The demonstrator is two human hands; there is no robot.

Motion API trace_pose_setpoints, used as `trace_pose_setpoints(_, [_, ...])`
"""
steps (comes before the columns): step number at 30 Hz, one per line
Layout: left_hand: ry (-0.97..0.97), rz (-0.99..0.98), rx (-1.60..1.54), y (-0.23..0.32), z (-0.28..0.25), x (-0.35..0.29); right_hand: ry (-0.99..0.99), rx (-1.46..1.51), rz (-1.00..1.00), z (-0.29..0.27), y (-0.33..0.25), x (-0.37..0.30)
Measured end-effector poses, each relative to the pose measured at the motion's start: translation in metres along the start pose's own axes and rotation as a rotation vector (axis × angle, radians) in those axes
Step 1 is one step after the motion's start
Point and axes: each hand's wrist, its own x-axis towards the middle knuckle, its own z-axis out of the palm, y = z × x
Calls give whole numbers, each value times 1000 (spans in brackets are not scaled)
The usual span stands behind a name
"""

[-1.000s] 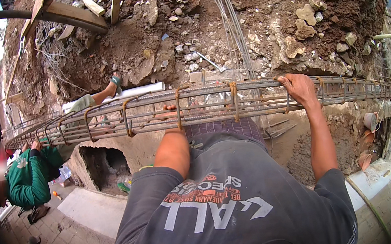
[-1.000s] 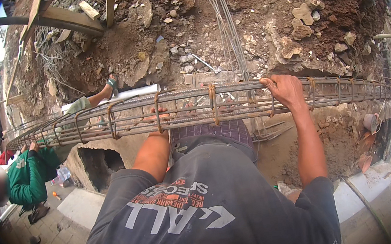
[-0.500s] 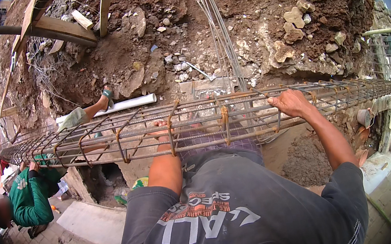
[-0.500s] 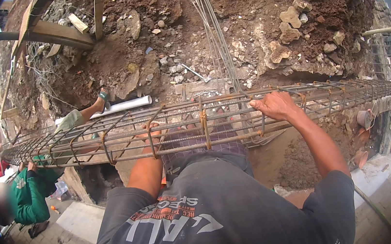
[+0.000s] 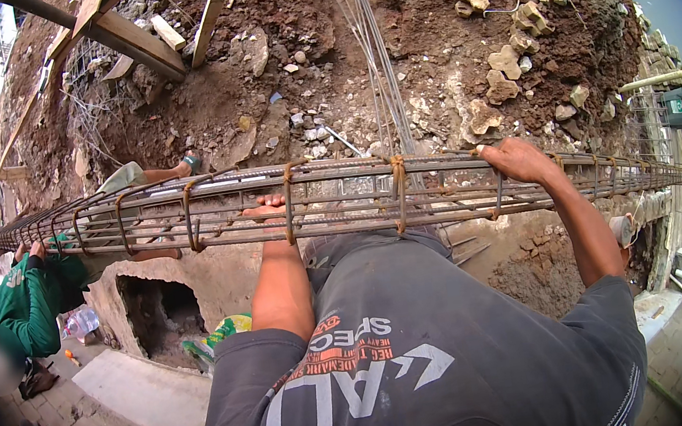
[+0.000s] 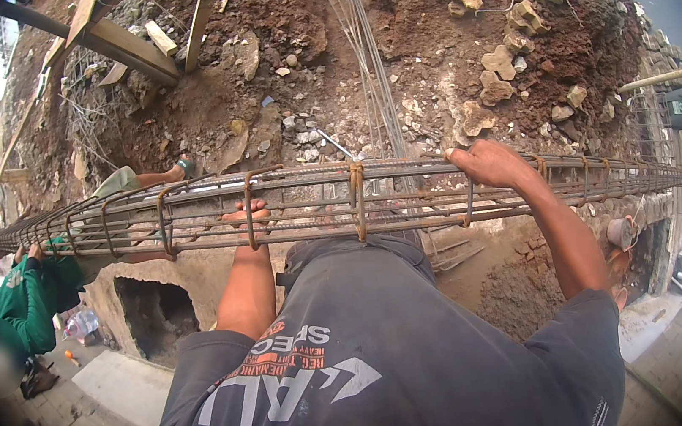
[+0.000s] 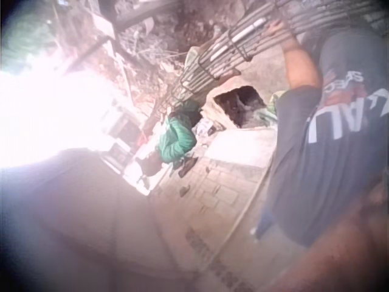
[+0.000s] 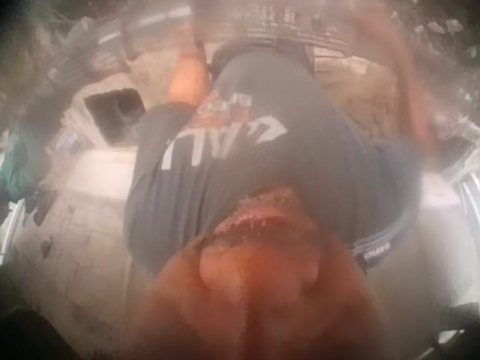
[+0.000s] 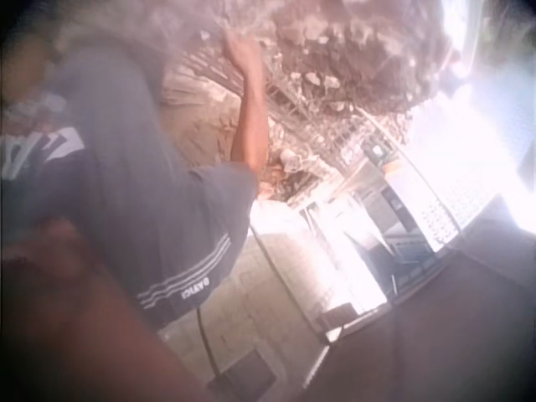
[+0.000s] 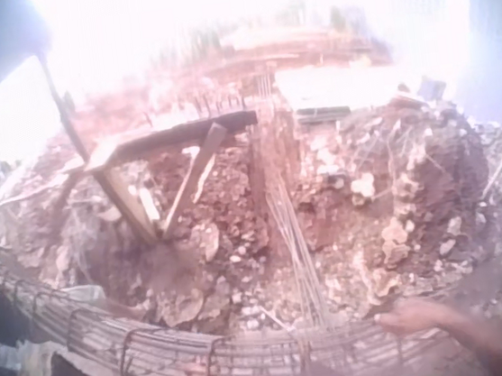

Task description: The person lifts and positions a long steel rebar cage into a foundation trench. They adjust the cage's placement and later work with another person to lower a second cage into the trench.

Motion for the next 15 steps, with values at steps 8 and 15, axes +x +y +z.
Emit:
trace_pose_setpoints(8, [-90,-52,-15,-12,-14,28,56,21,15,22,8,59])
trace_pose_setpoints(15, [308,-26,-17,-13,-32,30,23,14,57,37,17,86])
